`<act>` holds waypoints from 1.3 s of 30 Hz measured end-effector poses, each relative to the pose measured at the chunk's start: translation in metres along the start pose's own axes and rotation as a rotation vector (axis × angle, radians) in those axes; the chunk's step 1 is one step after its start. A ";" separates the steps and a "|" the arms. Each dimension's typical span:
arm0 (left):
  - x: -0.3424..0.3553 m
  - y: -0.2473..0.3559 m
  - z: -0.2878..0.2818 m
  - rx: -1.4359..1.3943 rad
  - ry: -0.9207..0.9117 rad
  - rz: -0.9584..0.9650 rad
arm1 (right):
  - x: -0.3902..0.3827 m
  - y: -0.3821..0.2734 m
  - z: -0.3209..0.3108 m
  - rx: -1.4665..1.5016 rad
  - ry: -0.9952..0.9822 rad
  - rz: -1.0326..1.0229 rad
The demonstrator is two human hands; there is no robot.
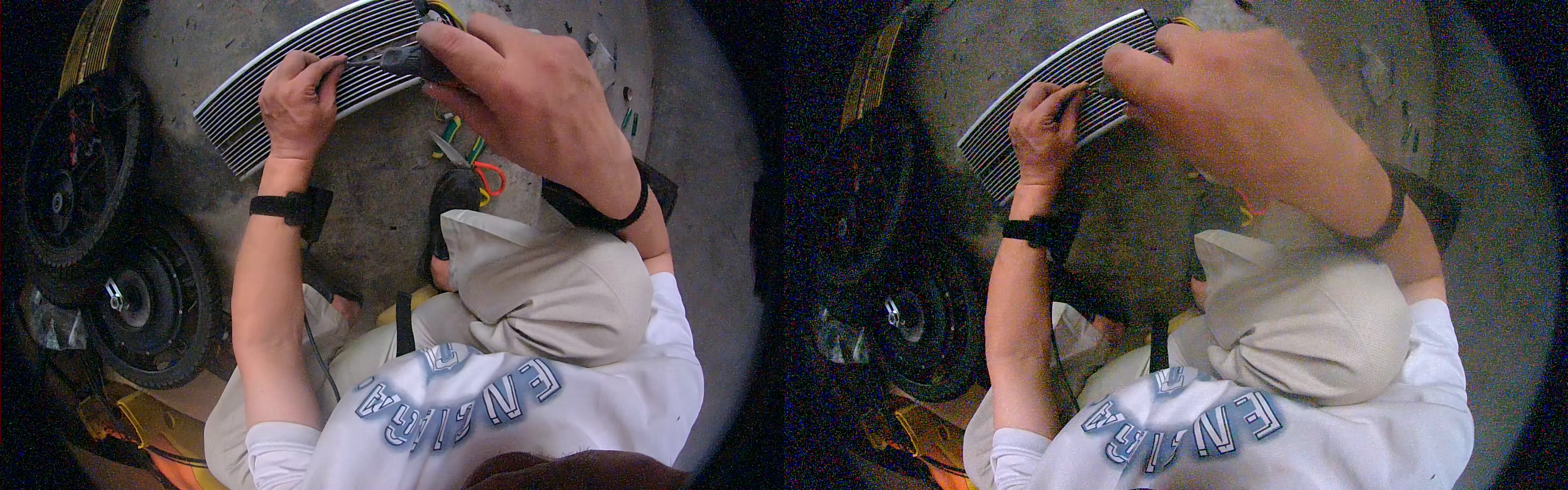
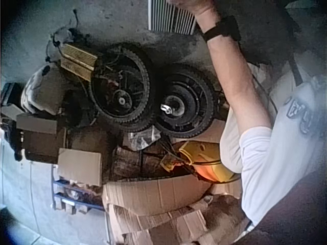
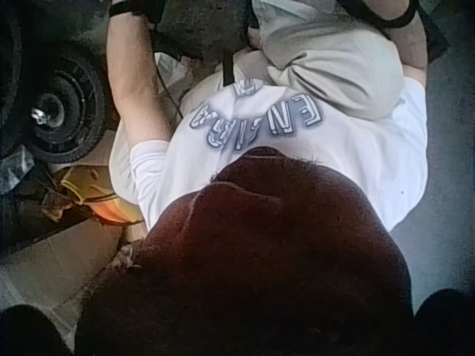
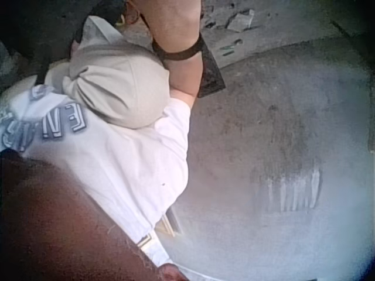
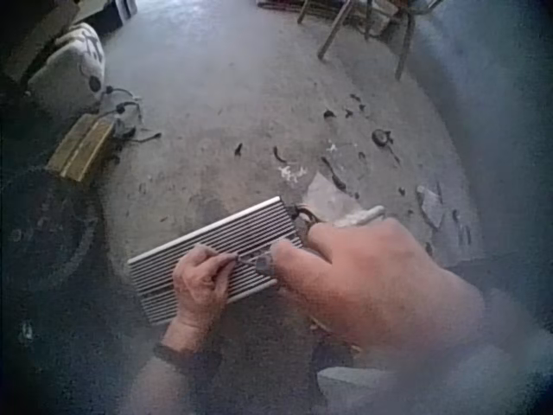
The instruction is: The recorder is using a screwdriver and pliers to inspect or repair a motor controller heat sink assembly.
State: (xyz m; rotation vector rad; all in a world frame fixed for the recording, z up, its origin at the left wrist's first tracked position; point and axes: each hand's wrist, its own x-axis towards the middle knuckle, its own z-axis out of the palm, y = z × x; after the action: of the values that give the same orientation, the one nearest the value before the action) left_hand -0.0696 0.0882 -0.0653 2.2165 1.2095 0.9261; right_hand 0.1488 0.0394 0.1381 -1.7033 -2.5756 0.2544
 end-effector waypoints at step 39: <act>0.005 0.000 -0.006 0.015 -0.050 -0.029 | 0.001 0.004 -0.019 0.216 -0.120 0.039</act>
State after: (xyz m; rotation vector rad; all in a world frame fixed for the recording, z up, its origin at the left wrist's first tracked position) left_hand -0.0718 0.0929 -0.0597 2.2141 1.2261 0.8480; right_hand 0.1542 0.0443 0.1556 -1.7101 -2.4870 0.6302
